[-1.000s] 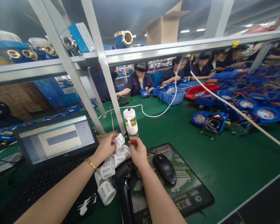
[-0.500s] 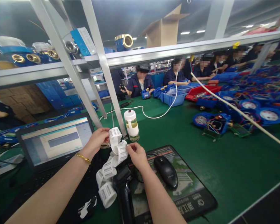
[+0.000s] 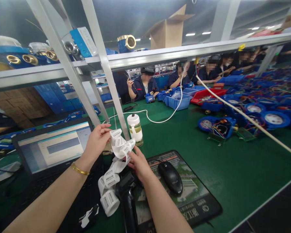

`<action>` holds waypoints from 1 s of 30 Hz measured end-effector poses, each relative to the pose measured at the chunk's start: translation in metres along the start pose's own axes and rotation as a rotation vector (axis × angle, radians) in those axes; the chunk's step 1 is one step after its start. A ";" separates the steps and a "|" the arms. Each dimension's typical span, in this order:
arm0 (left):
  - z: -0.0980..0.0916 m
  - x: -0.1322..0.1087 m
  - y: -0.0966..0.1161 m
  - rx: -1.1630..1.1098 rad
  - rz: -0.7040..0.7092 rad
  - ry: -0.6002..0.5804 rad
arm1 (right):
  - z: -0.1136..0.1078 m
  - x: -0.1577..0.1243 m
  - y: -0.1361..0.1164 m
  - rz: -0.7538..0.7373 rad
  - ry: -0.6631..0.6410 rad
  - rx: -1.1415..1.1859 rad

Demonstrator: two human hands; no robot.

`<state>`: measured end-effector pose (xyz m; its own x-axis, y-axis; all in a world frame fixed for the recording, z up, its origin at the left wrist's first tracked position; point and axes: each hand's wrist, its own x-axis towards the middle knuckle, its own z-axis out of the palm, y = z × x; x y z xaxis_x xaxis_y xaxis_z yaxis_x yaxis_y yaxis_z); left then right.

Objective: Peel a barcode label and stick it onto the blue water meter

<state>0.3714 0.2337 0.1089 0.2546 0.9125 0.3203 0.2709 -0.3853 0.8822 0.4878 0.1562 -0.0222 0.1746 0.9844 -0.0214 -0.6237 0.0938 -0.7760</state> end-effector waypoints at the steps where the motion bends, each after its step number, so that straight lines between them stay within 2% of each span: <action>1: -0.001 -0.001 0.003 0.005 0.013 0.006 | 0.002 -0.002 -0.004 -0.032 -0.039 0.092; 4: -0.004 0.001 0.004 0.030 -0.009 0.040 | 0.002 -0.005 -0.014 -0.122 -0.089 0.260; 8: -0.007 0.007 -0.014 0.064 -0.177 0.055 | 0.001 -0.006 -0.018 -0.146 -0.111 0.270; 11: -0.009 0.004 -0.034 0.090 -0.310 0.007 | 0.004 -0.004 -0.017 -0.155 -0.044 0.239; 14: -0.010 -0.009 -0.043 0.155 -0.323 -0.045 | 0.007 -0.003 -0.018 -0.196 0.018 0.240; 16: -0.008 -0.021 -0.038 0.186 -0.291 -0.120 | 0.008 -0.002 -0.020 -0.226 0.042 0.250; 18: -0.005 -0.033 -0.028 0.181 -0.278 -0.244 | 0.008 -0.003 -0.022 -0.238 0.056 0.255; 22: 0.007 -0.050 -0.010 0.066 -0.338 -0.489 | 0.009 -0.004 -0.025 -0.250 0.082 0.261; 25: 0.013 -0.055 -0.005 -0.067 -0.421 -0.564 | 0.009 -0.004 -0.024 -0.262 0.095 0.254; 30: 0.011 -0.058 -0.002 -0.230 -0.528 -0.601 | 0.007 -0.003 -0.023 -0.263 0.065 0.256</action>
<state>0.3665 0.1803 0.0849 0.6169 0.7112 -0.3371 0.3139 0.1704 0.9340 0.4959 0.1522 -0.0002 0.3968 0.9111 0.1113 -0.7202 0.3842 -0.5777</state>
